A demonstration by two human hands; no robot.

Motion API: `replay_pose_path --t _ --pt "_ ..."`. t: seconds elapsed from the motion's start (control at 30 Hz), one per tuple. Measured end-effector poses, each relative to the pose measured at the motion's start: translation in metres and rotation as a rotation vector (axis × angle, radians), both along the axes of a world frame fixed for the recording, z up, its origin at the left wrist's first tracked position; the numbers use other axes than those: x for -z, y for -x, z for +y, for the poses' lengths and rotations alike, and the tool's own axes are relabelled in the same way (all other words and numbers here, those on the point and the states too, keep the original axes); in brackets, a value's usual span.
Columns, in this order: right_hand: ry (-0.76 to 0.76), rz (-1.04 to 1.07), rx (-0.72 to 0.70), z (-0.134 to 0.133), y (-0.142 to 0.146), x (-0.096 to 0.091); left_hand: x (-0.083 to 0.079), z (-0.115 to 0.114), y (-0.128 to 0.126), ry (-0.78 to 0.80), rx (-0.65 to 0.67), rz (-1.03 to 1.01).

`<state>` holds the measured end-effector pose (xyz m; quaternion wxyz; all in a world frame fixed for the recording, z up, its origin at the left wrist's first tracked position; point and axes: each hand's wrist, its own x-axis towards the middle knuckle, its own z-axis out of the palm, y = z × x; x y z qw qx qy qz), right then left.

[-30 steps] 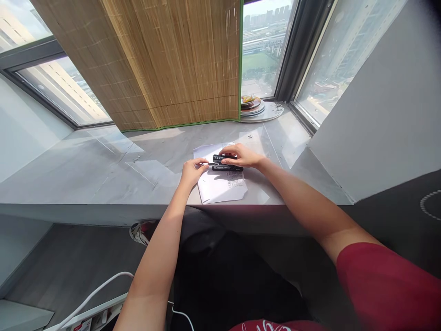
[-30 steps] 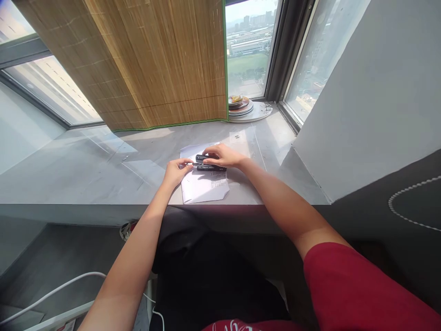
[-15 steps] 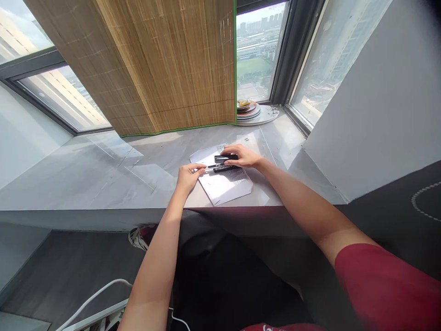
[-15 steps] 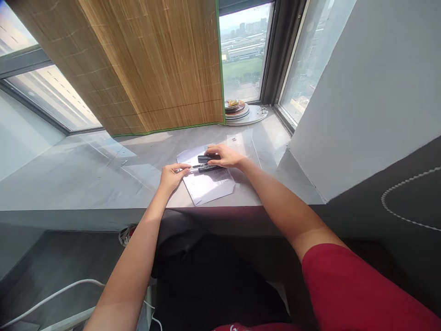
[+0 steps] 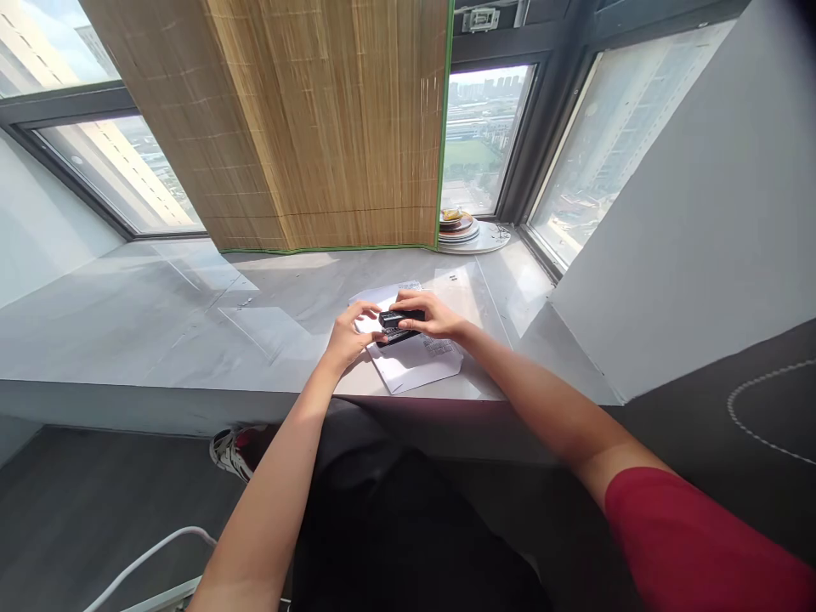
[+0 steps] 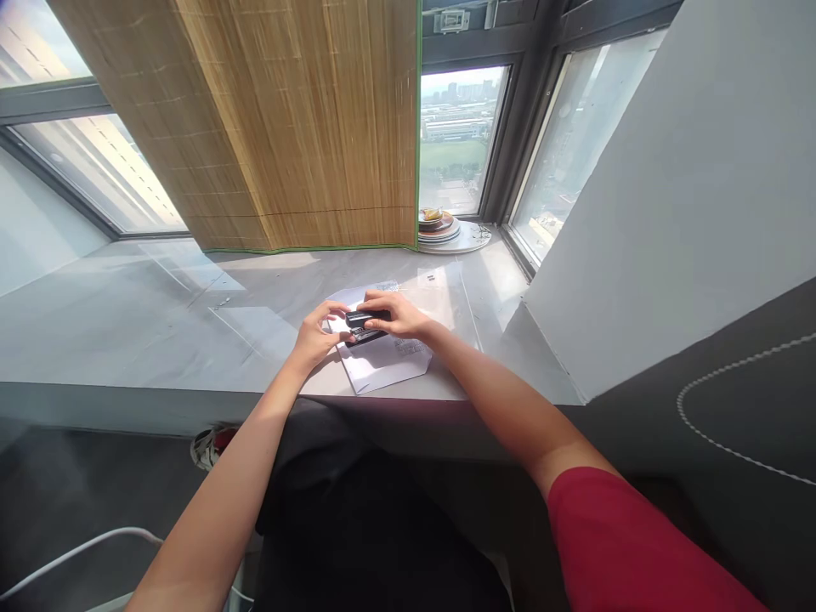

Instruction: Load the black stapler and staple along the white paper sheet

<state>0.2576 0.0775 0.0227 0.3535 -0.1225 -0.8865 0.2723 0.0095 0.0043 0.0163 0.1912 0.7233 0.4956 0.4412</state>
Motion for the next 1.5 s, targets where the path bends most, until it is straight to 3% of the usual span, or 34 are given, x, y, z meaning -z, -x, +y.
replay_pose_path --t 0.17,0.37,0.5,0.67,1.07,1.27,1.5 --pt "-0.016 0.016 0.174 -0.002 -0.032 -0.019 -0.009 -0.008 -0.014 -0.146 -0.074 0.098" --pt "-0.005 -0.058 0.509 -0.037 -0.132 -0.013 -0.001 -0.035 -0.054 -0.174 0.363 0.559" --pt "0.052 -0.195 0.582 -0.070 -0.172 -0.005 0.009 -0.041 -0.068 -0.107 0.521 0.713" --pt "0.086 -0.245 0.520 -0.086 -0.162 0.000 0.005 -0.041 -0.079 -0.002 0.565 0.776" --pt "-0.076 -0.395 0.526 -0.093 -0.143 -0.001 -0.005 -0.052 -0.069 0.017 0.531 0.782" --pt "-0.026 -0.324 0.459 -0.091 -0.133 -0.001 -0.005 -0.052 -0.069 0.060 0.553 0.776" --pt "-0.016 -0.222 0.480 -0.095 -0.131 0.004 -0.008 -0.054 -0.068 0.101 0.571 0.788"
